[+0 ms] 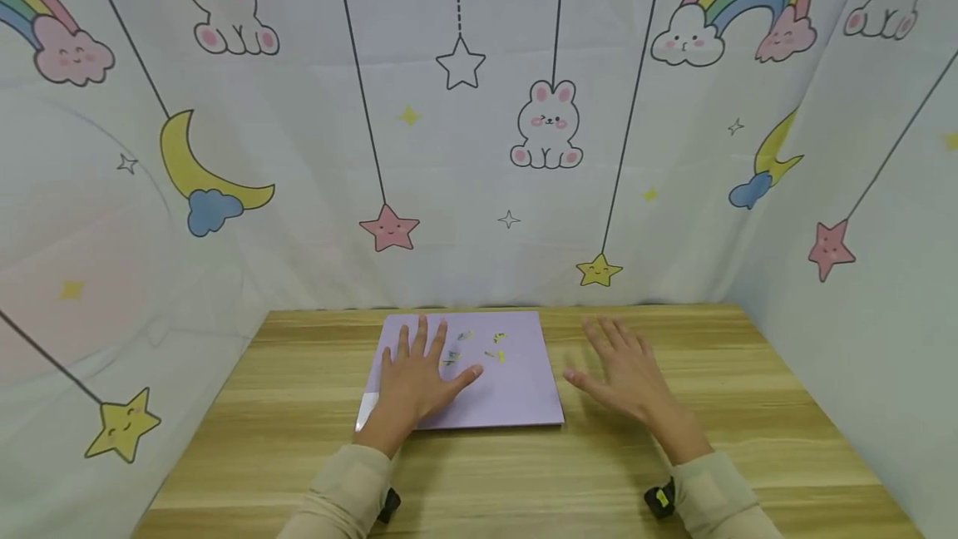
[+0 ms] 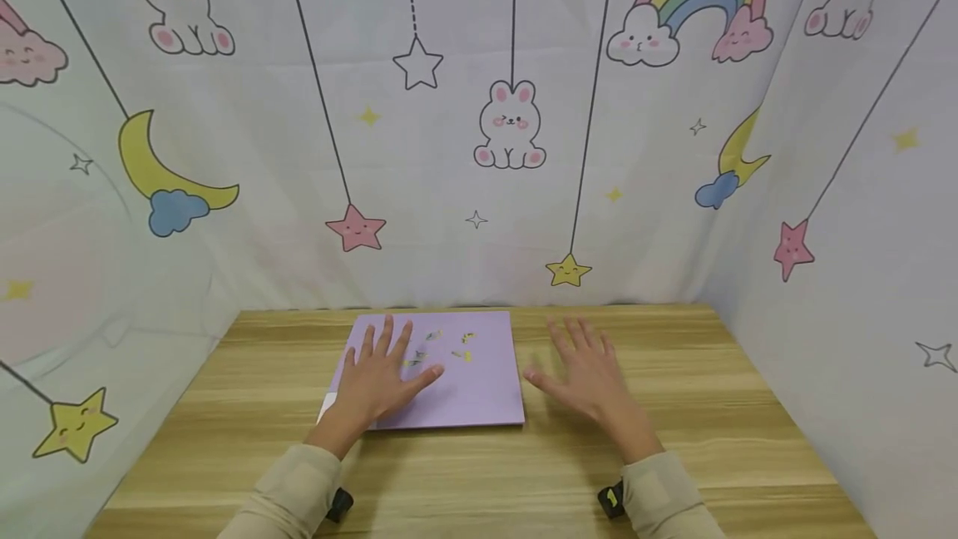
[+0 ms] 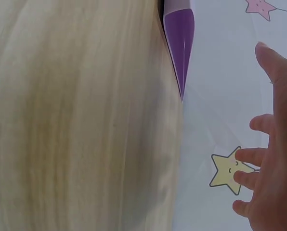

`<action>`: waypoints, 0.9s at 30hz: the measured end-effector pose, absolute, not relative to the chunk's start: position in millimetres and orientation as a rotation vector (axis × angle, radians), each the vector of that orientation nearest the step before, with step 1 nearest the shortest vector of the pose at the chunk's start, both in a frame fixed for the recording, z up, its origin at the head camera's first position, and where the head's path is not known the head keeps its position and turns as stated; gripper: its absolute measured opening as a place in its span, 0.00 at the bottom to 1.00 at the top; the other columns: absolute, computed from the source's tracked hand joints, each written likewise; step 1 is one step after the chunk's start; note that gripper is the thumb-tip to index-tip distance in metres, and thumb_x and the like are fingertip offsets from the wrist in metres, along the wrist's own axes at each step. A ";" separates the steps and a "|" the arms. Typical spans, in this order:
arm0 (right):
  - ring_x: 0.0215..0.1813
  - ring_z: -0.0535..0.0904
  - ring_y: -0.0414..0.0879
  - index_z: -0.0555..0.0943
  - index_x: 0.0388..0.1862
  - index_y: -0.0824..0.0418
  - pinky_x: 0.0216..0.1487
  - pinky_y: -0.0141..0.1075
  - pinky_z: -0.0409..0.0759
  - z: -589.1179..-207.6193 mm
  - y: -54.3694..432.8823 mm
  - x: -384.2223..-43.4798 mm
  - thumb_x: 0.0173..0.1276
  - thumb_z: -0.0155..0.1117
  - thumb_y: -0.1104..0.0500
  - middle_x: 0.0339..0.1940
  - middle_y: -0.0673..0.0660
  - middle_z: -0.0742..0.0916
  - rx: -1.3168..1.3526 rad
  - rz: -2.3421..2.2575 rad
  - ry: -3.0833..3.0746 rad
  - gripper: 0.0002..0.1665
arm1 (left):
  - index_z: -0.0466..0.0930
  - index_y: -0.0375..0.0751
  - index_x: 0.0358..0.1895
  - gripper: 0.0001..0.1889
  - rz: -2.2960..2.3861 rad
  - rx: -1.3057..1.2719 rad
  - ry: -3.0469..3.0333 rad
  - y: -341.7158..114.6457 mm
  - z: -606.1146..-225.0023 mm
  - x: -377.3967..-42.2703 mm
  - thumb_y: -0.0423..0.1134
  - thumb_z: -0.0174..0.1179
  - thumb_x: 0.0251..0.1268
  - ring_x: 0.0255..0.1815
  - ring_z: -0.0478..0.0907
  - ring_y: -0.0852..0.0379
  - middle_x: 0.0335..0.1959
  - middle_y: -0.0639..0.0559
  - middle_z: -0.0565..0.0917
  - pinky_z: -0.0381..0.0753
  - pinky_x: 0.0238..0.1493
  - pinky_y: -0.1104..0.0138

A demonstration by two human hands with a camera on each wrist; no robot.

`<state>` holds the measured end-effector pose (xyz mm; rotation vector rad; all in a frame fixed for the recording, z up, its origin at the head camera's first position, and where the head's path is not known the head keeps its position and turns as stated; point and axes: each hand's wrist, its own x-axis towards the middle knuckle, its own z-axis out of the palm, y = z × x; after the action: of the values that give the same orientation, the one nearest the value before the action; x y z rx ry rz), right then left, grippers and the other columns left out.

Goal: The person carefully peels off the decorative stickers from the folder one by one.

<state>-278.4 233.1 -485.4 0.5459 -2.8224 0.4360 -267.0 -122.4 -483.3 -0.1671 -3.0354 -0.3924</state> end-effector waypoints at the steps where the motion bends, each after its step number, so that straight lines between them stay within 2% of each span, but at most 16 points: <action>1: 0.85 0.53 0.70 0.60 0.87 0.59 0.78 0.73 0.47 -486.1 231.9 -278.0 0.72 0.59 0.25 0.85 0.69 0.62 0.547 0.442 -2.823 0.58 | 0.52 0.53 0.88 0.57 -0.388 -0.167 -3.032 -121.3 -483.8 -266.3 0.86 0.42 0.63 0.86 0.44 0.32 0.88 0.40 0.48 0.51 0.77 0.30; 8: 0.83 0.59 0.70 0.65 0.84 0.60 0.75 0.73 0.56 -492.1 222.3 -276.7 0.71 0.60 0.25 0.83 0.67 0.68 0.585 0.423 -2.821 0.56 | 0.54 0.53 0.87 0.58 -0.388 -0.135 -3.032 -111.8 -486.8 -261.0 0.87 0.44 0.61 0.85 0.48 0.28 0.87 0.38 0.52 0.54 0.73 0.25; 17: 0.84 0.57 0.69 0.64 0.85 0.58 0.77 0.71 0.55 -501.4 207.6 -276.7 0.71 0.56 0.22 0.84 0.63 0.67 0.665 0.478 -2.883 0.57 | 0.56 0.51 0.86 0.62 -0.416 -0.024 -3.053 -101.7 -492.9 -255.2 0.90 0.44 0.56 0.82 0.50 0.21 0.85 0.33 0.55 0.55 0.65 0.18; 27: 0.82 0.60 0.70 0.66 0.84 0.58 0.74 0.74 0.58 -507.9 197.4 -277.5 0.70 0.58 0.22 0.83 0.63 0.70 0.767 0.433 -2.876 0.57 | 0.59 0.49 0.85 0.64 -0.400 0.046 -3.100 -97.4 -495.8 -248.5 0.89 0.54 0.51 0.81 0.49 0.19 0.84 0.30 0.55 0.51 0.65 0.16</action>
<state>-277.5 197.4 -507.9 0.7666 -2.8758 0.4334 -248.5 -97.4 -495.8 0.0455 -3.0997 -0.4003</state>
